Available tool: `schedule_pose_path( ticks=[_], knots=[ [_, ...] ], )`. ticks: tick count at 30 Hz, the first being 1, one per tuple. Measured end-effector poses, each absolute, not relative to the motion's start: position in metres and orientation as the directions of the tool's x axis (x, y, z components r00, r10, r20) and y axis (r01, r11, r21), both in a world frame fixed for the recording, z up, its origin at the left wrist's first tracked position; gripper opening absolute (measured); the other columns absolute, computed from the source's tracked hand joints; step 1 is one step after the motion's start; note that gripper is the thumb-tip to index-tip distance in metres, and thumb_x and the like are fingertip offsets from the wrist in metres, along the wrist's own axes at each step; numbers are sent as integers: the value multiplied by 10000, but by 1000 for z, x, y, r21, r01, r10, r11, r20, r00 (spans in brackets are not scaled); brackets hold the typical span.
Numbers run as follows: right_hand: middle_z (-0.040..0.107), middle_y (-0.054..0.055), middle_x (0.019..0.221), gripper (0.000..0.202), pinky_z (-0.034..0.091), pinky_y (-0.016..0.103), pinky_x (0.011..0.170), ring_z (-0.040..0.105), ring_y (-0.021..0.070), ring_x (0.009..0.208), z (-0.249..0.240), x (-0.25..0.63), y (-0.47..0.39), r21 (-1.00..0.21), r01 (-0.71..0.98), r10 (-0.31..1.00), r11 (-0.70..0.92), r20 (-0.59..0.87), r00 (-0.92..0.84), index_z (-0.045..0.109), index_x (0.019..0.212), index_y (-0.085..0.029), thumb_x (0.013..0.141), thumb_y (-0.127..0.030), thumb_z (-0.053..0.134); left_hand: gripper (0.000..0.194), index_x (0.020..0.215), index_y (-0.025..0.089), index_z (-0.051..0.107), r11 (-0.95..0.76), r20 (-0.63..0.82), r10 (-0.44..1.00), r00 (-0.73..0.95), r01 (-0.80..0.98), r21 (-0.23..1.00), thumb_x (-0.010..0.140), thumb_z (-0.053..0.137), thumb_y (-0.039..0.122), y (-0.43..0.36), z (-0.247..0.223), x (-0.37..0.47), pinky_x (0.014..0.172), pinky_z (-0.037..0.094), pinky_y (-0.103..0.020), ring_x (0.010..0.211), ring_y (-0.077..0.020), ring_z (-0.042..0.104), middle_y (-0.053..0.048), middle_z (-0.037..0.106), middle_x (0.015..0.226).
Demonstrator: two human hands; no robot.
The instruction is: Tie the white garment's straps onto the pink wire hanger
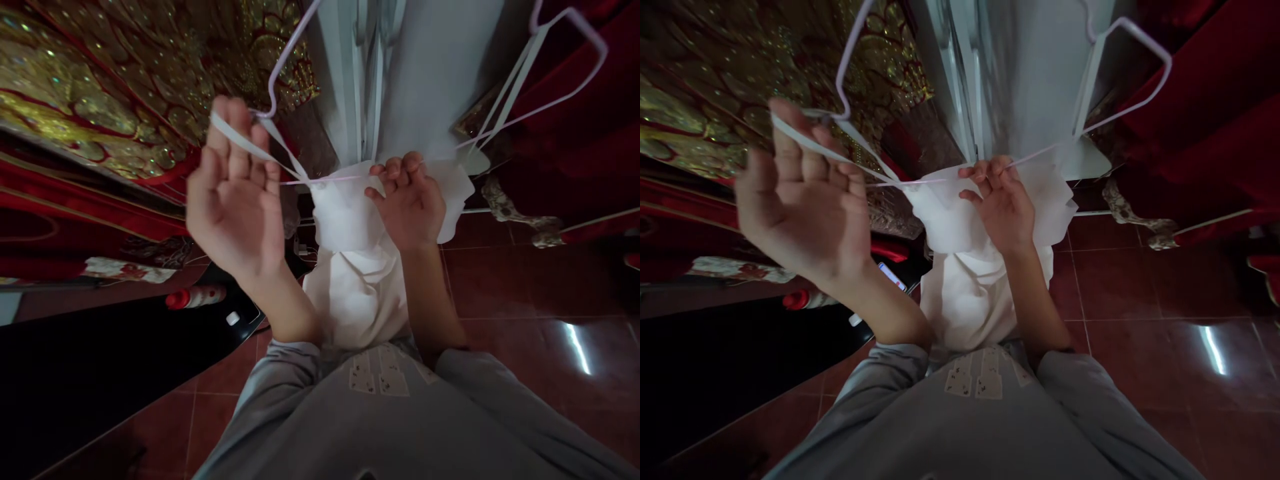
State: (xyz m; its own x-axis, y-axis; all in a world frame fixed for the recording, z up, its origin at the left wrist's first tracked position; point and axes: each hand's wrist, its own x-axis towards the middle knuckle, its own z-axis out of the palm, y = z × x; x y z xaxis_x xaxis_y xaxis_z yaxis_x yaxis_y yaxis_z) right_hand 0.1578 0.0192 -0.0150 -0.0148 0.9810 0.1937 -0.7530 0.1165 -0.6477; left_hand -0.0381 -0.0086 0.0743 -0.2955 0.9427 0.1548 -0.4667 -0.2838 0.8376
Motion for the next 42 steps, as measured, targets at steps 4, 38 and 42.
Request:
schedule_pose_path(
  ticks=[4, 38, 42],
  knots=[
    [598, -12, 881, 220, 605, 331, 806, 680, 187, 1065, -16, 159, 20, -669, -733, 981, 124, 193, -11, 551, 894, -283, 942, -475, 648, 592, 1171, 301, 724, -350, 128, 876, -465, -430, 832, 1178, 133, 327, -6, 53, -60, 1177, 528, -369, 1615, -205, 365, 97, 678, 1486],
    [504, -37, 689, 88, 430, 231, 639, 450, 89, 644, -8, 209, 26, -833, 114, 575, 541, 465, 674, 628, 756, -200, 828, -203, 679, 231, 997, 245, 608, -495, 356, 859, -367, -420, 761, 1059, 643, 465, 7, -2, 28, 688, 514, -258, 893, -192, 679, -29, 617, 840],
    [520, -32, 647, 153, 431, 231, 623, 454, 93, 617, 13, 207, 26, -826, 101, 592, 554, 477, 649, 658, 696, -222, 831, -151, 665, 282, 974, 254, 589, -433, 285, 874, -394, -361, 826, 1064, 616, 520, 11, -2, 25, 749, 535, -299, 909, -212, 672, -35, 585, 828]
  ],
)
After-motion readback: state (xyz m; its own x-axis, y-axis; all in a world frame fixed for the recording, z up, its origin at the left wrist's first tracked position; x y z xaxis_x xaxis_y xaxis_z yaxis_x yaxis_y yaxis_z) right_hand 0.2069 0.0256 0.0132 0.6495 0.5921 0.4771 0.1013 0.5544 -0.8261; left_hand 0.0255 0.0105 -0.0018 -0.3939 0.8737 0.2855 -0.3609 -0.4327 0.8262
